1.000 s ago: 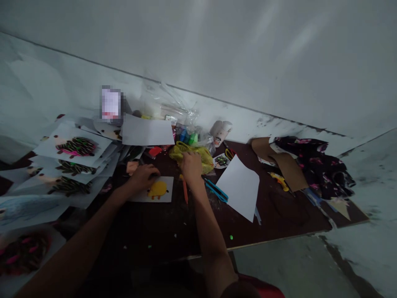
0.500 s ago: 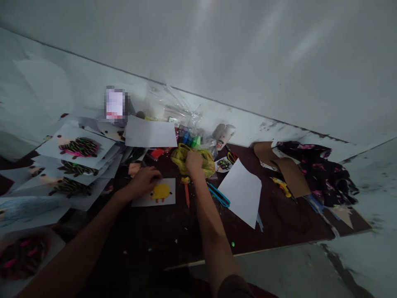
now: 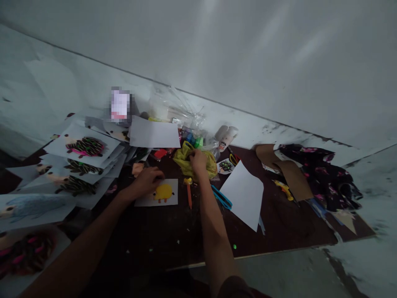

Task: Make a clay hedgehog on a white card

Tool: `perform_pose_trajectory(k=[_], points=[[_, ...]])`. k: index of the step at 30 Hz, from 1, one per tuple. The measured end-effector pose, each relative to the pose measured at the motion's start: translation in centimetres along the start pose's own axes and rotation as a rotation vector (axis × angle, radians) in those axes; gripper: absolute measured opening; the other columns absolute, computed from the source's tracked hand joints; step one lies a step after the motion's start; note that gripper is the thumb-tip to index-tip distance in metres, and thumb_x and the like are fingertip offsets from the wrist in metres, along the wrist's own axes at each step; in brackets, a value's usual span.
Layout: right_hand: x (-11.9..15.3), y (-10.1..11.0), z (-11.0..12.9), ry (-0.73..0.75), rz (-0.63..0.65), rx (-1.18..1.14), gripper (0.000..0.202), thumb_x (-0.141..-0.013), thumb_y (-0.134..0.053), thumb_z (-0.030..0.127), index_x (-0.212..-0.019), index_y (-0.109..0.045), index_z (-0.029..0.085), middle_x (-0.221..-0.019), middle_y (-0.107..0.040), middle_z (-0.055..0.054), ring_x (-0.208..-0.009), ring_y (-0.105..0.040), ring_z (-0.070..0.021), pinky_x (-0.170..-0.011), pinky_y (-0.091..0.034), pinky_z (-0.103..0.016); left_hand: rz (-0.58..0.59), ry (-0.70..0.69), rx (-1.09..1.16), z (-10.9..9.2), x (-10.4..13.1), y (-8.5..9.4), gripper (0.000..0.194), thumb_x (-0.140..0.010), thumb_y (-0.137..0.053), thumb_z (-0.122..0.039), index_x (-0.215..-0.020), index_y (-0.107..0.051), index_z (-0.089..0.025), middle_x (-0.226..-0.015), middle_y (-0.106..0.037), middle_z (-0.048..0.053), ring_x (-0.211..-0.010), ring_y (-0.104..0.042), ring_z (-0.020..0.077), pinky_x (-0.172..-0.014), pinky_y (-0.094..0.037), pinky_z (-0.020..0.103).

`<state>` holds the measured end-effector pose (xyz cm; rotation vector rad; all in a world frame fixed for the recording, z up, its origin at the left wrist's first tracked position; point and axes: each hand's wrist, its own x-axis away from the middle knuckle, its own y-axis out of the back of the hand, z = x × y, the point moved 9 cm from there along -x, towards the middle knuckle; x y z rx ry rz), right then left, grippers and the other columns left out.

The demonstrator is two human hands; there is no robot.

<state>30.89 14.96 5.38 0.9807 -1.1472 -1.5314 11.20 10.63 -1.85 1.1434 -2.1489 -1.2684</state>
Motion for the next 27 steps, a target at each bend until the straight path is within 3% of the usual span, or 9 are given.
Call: perform_pose_trajectory(k=[3,6,10,13,17,20,27], points=[[-0.2,1.7,-0.1,0.015,-0.113,-0.199,0.022,-0.088,-0.062,0.017,-0.104,-0.078,0.016,-0.106,-0.08,-0.01,-0.097,-0.073,-0.021,-0.092,-0.052,-0.031,-0.006,0.002,0.007,0.0,0.0,0.1,0.027,-0.085,-0.056,-0.008,-0.095,-0.078,-0.02,-0.1,-0.072,0.01,-0.1,-0.067,0.0265,-0.085,-0.047,0.037],[0.1,1.8,1.5,0.086,-0.158,-0.407,0.018,-0.087,-0.065,0.02,-0.098,-0.078,0.017,-0.098,-0.08,-0.006,-0.088,-0.072,-0.0182,-0.085,-0.054,-0.028,-0.013,0.008,0.011,0.0,0.0,0.1,0.025,-0.084,-0.058,-0.008,-0.093,-0.078,-0.02,-0.098,-0.072,0.009,-0.098,-0.067,0.0257,-0.085,-0.047,0.036],[1.0,-2.0,5.4,0.192,0.045,-0.525,0.018,-0.085,-0.066,0.021,-0.098,-0.078,0.019,-0.09,-0.078,-0.001,-0.072,-0.07,-0.0155,-0.076,-0.055,-0.028,-0.021,0.012,0.002,0.0,0.0,0.1,0.027,-0.083,-0.057,-0.007,-0.093,-0.078,-0.02,-0.096,-0.072,0.009,-0.097,-0.067,0.0259,-0.085,-0.048,0.037],[2.3,-4.5,7.2,0.278,0.158,-0.374,0.022,-0.08,-0.066,0.007,-0.094,-0.078,0.019,-0.096,-0.079,-0.003,-0.088,-0.073,-0.0184,-0.089,-0.055,-0.03,-0.014,0.005,-0.009,0.0,0.0,0.2,0.028,-0.083,-0.056,-0.007,-0.095,-0.078,-0.02,-0.097,-0.072,0.01,-0.097,-0.067,0.0256,-0.084,-0.048,0.037],[3.3,-5.2,5.9,0.261,0.173,-0.278,0.037,-0.079,-0.065,0.001,-0.109,-0.078,0.018,-0.112,-0.078,-0.007,-0.103,-0.072,-0.0213,-0.098,-0.052,-0.032,-0.004,0.002,-0.016,-0.1,0.1,0.3,0.029,-0.085,-0.055,-0.008,-0.096,-0.079,-0.02,-0.098,-0.072,0.01,-0.097,-0.067,0.026,-0.083,-0.048,0.036],[3.6,-4.6,4.5,0.226,0.099,-0.31,0.034,-0.082,-0.066,0.006,-0.11,-0.077,0.02,-0.118,-0.077,-0.008,-0.108,-0.07,-0.0221,-0.102,-0.051,-0.033,-0.013,0.016,-0.017,0.0,0.1,0.3,0.028,-0.086,-0.055,-0.01,-0.095,-0.079,-0.02,-0.097,-0.072,0.01,-0.098,-0.067,0.027,-0.084,-0.048,0.038],[3.8,-4.5,2.3,0.091,-0.011,-0.365,0.024,-0.096,-0.054,0.015,-0.105,-0.076,0.018,-0.105,-0.079,-0.008,-0.098,-0.073,-0.0215,-0.093,-0.053,-0.031,0.005,0.016,-0.002,0.0,0.0,0.1,0.028,-0.086,-0.055,-0.009,-0.097,-0.079,-0.019,-0.1,-0.073,0.011,-0.1,-0.068,0.0276,-0.086,-0.049,0.039]])
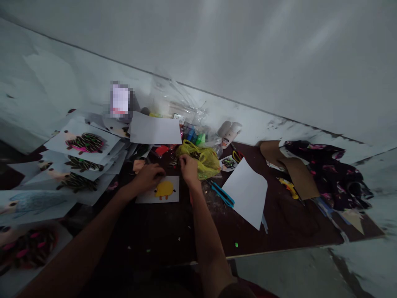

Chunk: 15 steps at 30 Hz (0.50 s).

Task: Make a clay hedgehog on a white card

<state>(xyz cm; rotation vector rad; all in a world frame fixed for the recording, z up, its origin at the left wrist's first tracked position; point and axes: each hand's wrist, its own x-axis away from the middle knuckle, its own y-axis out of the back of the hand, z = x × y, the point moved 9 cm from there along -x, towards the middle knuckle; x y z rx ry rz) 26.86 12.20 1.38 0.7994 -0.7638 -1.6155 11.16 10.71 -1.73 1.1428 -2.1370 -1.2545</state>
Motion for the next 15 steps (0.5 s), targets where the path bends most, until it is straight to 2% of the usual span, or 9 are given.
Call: perform_pose_trajectory(k=[5,8,12,15], points=[[0.4,0.8,0.8,0.102,-0.06,-0.002,0.036,-0.094,-0.048,0.005,-0.115,-0.076,0.016,-0.12,-0.077,-0.011,-0.113,-0.07,-0.0202,-0.102,-0.049,-0.029,0.0,0.003,-0.01,0.1,0.0,0.0,0.028,-0.086,-0.056,-0.01,-0.099,-0.08,-0.02,-0.099,-0.073,0.01,-0.099,-0.067,0.0272,-0.087,-0.049,0.039],[0.7,0.7,1.4,0.163,-0.039,0.031,0.038,-0.091,-0.05,0.002,-0.114,-0.076,0.015,-0.12,-0.076,-0.011,-0.113,-0.069,-0.0202,-0.102,-0.049,-0.029,-0.008,0.0,-0.008,0.2,0.0,0.0,0.029,-0.086,-0.056,-0.01,-0.097,-0.08,-0.02,-0.099,-0.073,0.009,-0.098,-0.067,0.0259,-0.086,-0.049,0.037],[1.1,0.2,2.0,0.194,-0.001,0.198,0.024,-0.093,-0.06,0.011,-0.106,-0.079,0.019,-0.113,-0.077,-0.01,-0.11,-0.067,-0.0242,-0.1,-0.048,-0.034,-0.009,-0.008,0.014,0.4,0.0,-0.1,0.027,-0.085,-0.057,-0.009,-0.096,-0.079,-0.02,-0.098,-0.073,0.009,-0.097,-0.067,0.0255,-0.086,-0.049,0.037],[1.5,-1.0,2.5,0.187,0.092,0.352,0.016,-0.096,-0.065,0.024,-0.101,-0.08,0.02,-0.105,-0.077,-0.012,-0.107,-0.066,-0.0266,-0.099,-0.046,-0.036,-0.02,-0.019,0.042,0.5,0.0,0.0,0.026,-0.083,-0.058,-0.008,-0.094,-0.079,-0.02,-0.098,-0.073,0.009,-0.097,-0.067,0.0255,-0.087,-0.05,0.037]])
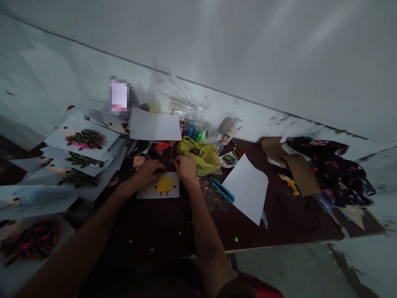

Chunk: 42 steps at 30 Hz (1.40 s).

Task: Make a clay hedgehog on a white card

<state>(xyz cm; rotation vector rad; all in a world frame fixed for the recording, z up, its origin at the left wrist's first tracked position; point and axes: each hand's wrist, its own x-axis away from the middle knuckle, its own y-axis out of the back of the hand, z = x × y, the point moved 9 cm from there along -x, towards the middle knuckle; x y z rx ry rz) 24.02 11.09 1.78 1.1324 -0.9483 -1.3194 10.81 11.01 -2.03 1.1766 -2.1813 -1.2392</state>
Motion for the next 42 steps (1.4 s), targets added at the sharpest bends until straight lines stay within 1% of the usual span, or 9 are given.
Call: perform_pose_trajectory(k=[5,10,15,19,22,28,34,37,42], points=[[0.1,-0.4,1.1,-0.009,0.09,0.093,0.017,-0.097,-0.065,0.026,-0.105,-0.079,0.019,-0.11,-0.075,-0.015,-0.109,-0.063,-0.0273,-0.097,-0.045,-0.036,-0.005,-0.026,-0.008,0.0,-0.1,-0.1,0.027,-0.083,-0.056,-0.008,-0.094,-0.078,-0.019,-0.097,-0.073,0.009,-0.096,-0.068,0.0249,-0.088,-0.05,0.037],[0.6,1.5,0.2,-0.069,0.009,0.044,0.023,-0.099,-0.054,0.017,-0.109,-0.075,0.019,-0.104,-0.076,-0.012,-0.099,-0.066,-0.0245,-0.089,-0.046,-0.033,-0.015,-0.045,0.01,0.0,-0.1,-0.1,0.027,-0.083,-0.057,-0.007,-0.095,-0.078,-0.019,-0.097,-0.074,0.009,-0.094,-0.068,0.0239,-0.086,-0.051,0.036],[2.0,3.1,-2.3,-0.183,-0.061,0.1,0.021,-0.095,-0.059,0.023,-0.094,-0.079,0.017,-0.096,-0.074,-0.017,-0.102,-0.065,-0.032,-0.089,-0.048,-0.04,-0.016,-0.051,0.008,0.0,0.0,0.0,0.026,-0.086,-0.058,-0.01,-0.094,-0.08,-0.02,-0.097,-0.074,0.009,-0.095,-0.067,0.0235,-0.085,-0.051,0.035],[2.7,4.1,-1.5,-0.133,-0.105,0.14,0.025,-0.096,-0.057,0.022,-0.09,-0.081,0.016,-0.103,-0.073,-0.018,-0.104,-0.064,-0.031,-0.088,-0.049,-0.038,-0.029,-0.058,0.008,-0.1,0.0,0.0,0.027,-0.085,-0.058,-0.009,-0.093,-0.082,-0.021,-0.096,-0.074,0.01,-0.094,-0.066,0.024,-0.084,-0.051,0.035],[2.2,3.6,0.5,-0.084,-0.017,0.116,0.025,-0.098,-0.056,0.021,-0.101,-0.081,0.017,-0.105,-0.074,-0.015,-0.102,-0.065,-0.0271,-0.089,-0.048,-0.034,-0.046,-0.075,0.012,-0.2,0.0,0.1,0.027,-0.085,-0.059,-0.01,-0.09,-0.082,-0.021,-0.093,-0.073,0.009,-0.09,-0.066,0.0234,-0.083,-0.05,0.034],[0.3,-0.1,3.5,0.042,0.184,0.158,0.028,-0.102,-0.054,0.024,-0.116,-0.078,0.022,-0.116,-0.074,-0.011,-0.112,-0.063,-0.0245,-0.093,-0.045,-0.032,-0.043,-0.078,0.019,0.1,-0.1,0.0,0.03,-0.08,-0.058,-0.005,-0.089,-0.082,-0.021,-0.092,-0.074,0.009,-0.088,-0.068,0.023,-0.083,-0.051,0.034],[-0.6,-1.3,3.5,0.041,0.169,0.212,0.03,-0.104,-0.045,0.02,-0.117,-0.072,0.017,-0.119,-0.071,-0.016,-0.114,-0.061,-0.0263,-0.093,-0.044,-0.034,-0.145,-0.048,0.08,1.1,0.0,1.4,0.032,-0.083,-0.054,-0.004,-0.089,-0.081,-0.021,-0.095,-0.076,0.008,-0.093,-0.068,0.0227,-0.088,-0.052,0.036],[-0.3,-0.4,3.2,0.057,0.07,0.103,0.027,-0.103,-0.044,0.017,-0.115,-0.069,0.016,-0.118,-0.071,-0.015,-0.112,-0.061,-0.0248,-0.094,-0.044,-0.034,-0.218,-0.012,0.058,1.8,0.2,2.4,0.028,-0.086,-0.056,-0.007,-0.09,-0.08,-0.021,-0.095,-0.077,0.008,-0.094,-0.069,0.0227,-0.092,-0.051,0.038],[1.3,1.0,1.6,0.049,-0.058,-0.303,0.029,-0.097,-0.043,0.012,-0.11,-0.069,0.017,-0.104,-0.074,-0.008,-0.096,-0.066,-0.02,-0.09,-0.048,-0.031,-0.235,0.017,0.064,2.1,0.5,3.0,0.025,-0.087,-0.058,-0.01,-0.093,-0.08,-0.021,-0.093,-0.077,0.006,-0.09,-0.069,0.0206,-0.09,-0.051,0.035]])
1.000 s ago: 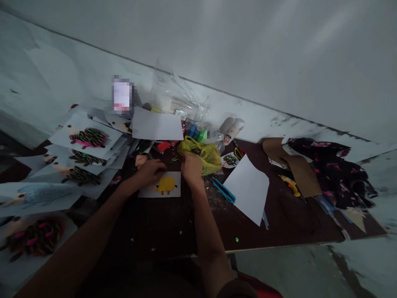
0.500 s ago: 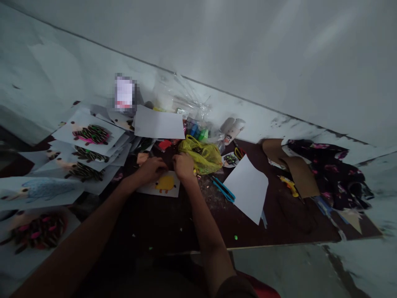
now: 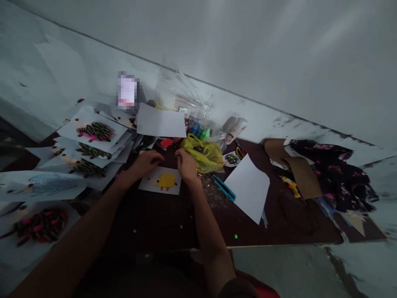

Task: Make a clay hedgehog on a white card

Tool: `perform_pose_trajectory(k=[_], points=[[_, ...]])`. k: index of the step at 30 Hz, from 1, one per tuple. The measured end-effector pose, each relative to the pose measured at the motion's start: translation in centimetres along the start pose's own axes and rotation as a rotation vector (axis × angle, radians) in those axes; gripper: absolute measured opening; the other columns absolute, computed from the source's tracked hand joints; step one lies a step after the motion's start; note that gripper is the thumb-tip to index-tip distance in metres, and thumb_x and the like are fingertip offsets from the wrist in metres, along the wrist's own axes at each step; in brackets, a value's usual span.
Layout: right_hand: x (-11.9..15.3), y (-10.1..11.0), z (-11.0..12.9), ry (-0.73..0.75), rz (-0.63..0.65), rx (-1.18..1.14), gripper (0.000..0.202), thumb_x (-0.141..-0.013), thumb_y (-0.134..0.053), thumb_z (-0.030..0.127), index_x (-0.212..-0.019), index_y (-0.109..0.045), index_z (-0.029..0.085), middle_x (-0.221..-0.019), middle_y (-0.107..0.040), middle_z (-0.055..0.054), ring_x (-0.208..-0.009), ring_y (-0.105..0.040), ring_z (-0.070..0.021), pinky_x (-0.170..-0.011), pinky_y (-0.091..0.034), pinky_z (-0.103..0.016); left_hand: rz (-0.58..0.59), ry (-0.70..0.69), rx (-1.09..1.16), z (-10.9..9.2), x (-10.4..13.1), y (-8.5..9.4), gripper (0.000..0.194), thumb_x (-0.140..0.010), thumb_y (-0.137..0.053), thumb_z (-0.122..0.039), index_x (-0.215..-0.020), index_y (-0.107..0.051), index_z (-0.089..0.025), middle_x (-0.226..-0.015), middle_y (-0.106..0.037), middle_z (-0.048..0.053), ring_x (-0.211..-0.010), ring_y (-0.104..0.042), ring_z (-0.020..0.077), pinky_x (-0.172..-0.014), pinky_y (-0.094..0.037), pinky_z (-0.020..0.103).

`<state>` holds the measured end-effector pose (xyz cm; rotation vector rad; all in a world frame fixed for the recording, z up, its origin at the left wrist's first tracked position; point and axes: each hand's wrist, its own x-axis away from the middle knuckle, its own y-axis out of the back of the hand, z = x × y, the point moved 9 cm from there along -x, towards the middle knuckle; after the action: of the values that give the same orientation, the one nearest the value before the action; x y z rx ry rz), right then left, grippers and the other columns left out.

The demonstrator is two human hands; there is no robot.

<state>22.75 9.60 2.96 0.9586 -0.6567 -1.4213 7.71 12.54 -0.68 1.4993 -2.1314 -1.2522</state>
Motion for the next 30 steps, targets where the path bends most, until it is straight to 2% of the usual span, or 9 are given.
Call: perform_pose_trajectory(k=[4,9,12,15,18,21,25,30], points=[[1.1,-0.5,-0.9,-0.013,0.012,-0.267,0.028,-0.093,-0.048,0.016,-0.1,-0.075,0.019,-0.095,-0.077,-0.005,-0.086,-0.069,-0.0177,-0.083,-0.052,-0.029,0.01,0.014,0.016,-0.5,0.2,0.2,0.024,-0.087,-0.059,-0.011,-0.093,-0.08,-0.021,-0.093,-0.078,0.006,-0.089,-0.07,0.0205,-0.09,-0.051,0.035],[1.7,-2.2,-1.5,-0.04,0.048,-0.563,0.016,-0.083,-0.067,0.024,-0.094,-0.078,0.021,-0.094,-0.079,-0.004,-0.087,-0.071,-0.0182,-0.081,-0.056,-0.03,0.083,0.03,0.055,-0.9,0.7,-0.8,0.03,-0.082,-0.056,-0.005,-0.094,-0.08,-0.018,-0.097,-0.078,0.007,-0.092,-0.071,0.0213,-0.089,-0.053,0.033],[2.1,-2.9,-1.7,-0.063,0.062,-0.647,0.013,-0.082,-0.069,0.028,-0.089,-0.077,0.02,-0.083,-0.077,-0.003,-0.076,-0.07,-0.0173,-0.073,-0.055,-0.028,0.042,0.022,0.102,-1.0,1.1,-0.6,0.029,-0.083,-0.055,-0.006,-0.094,-0.08,-0.017,-0.095,-0.078,0.007,-0.092,-0.071,0.0208,-0.088,-0.054,0.032],[2.2,-2.5,-1.3,-0.012,0.043,-0.599,0.014,-0.086,-0.066,0.029,-0.087,-0.075,0.019,-0.076,-0.073,-0.002,-0.072,-0.067,-0.0159,-0.071,-0.052,-0.026,0.017,0.005,0.223,-1.5,1.4,-0.1,0.024,-0.086,-0.057,-0.014,-0.096,-0.079,-0.016,-0.095,-0.079,0.007,-0.087,-0.07,0.0195,-0.081,-0.055,0.03],[2.3,-1.9,-0.7,0.045,0.007,-0.473,0.013,-0.088,-0.065,0.028,-0.086,-0.074,0.019,-0.081,-0.072,-0.002,-0.076,-0.064,-0.0155,-0.073,-0.05,-0.026,0.058,0.007,0.377,-2.2,1.7,0.0,0.022,-0.087,-0.062,-0.024,-0.1,-0.078,-0.016,-0.092,-0.079,0.006,-0.083,-0.07,0.0183,-0.077,-0.055,0.028],[2.3,-1.9,-0.4,0.048,0.009,-0.44,0.012,-0.089,-0.066,0.027,-0.087,-0.074,0.019,-0.085,-0.072,-0.002,-0.079,-0.064,-0.0155,-0.074,-0.048,-0.025,0.083,0.049,0.481,-2.3,1.7,0.1,0.02,-0.086,-0.066,-0.028,-0.095,-0.078,-0.016,-0.087,-0.079,0.005,-0.08,-0.069,0.0172,-0.076,-0.055,0.027],[2.5,-2.1,-0.2,0.037,0.019,-0.47,0.012,-0.09,-0.065,0.025,-0.086,-0.075,0.02,-0.083,-0.074,-0.001,-0.078,-0.066,-0.0156,-0.075,-0.049,-0.025,0.125,0.13,0.501,-1.7,1.9,-0.3,0.017,-0.085,-0.066,-0.027,-0.089,-0.078,-0.016,-0.078,-0.075,0.003,-0.069,-0.064,0.0143,-0.064,-0.051,0.024],[2.6,-2.1,0.1,0.059,0.048,-0.418,0.014,-0.089,-0.065,0.02,-0.092,-0.078,0.021,-0.09,-0.077,-0.002,-0.084,-0.069,-0.0166,-0.079,-0.051,-0.026,0.16,0.177,0.475,-1.0,2.2,-0.4,0.019,-0.086,-0.064,-0.028,-0.091,-0.077,-0.016,-0.075,-0.073,0.002,-0.063,-0.061,0.0131,-0.053,-0.046,0.021]])
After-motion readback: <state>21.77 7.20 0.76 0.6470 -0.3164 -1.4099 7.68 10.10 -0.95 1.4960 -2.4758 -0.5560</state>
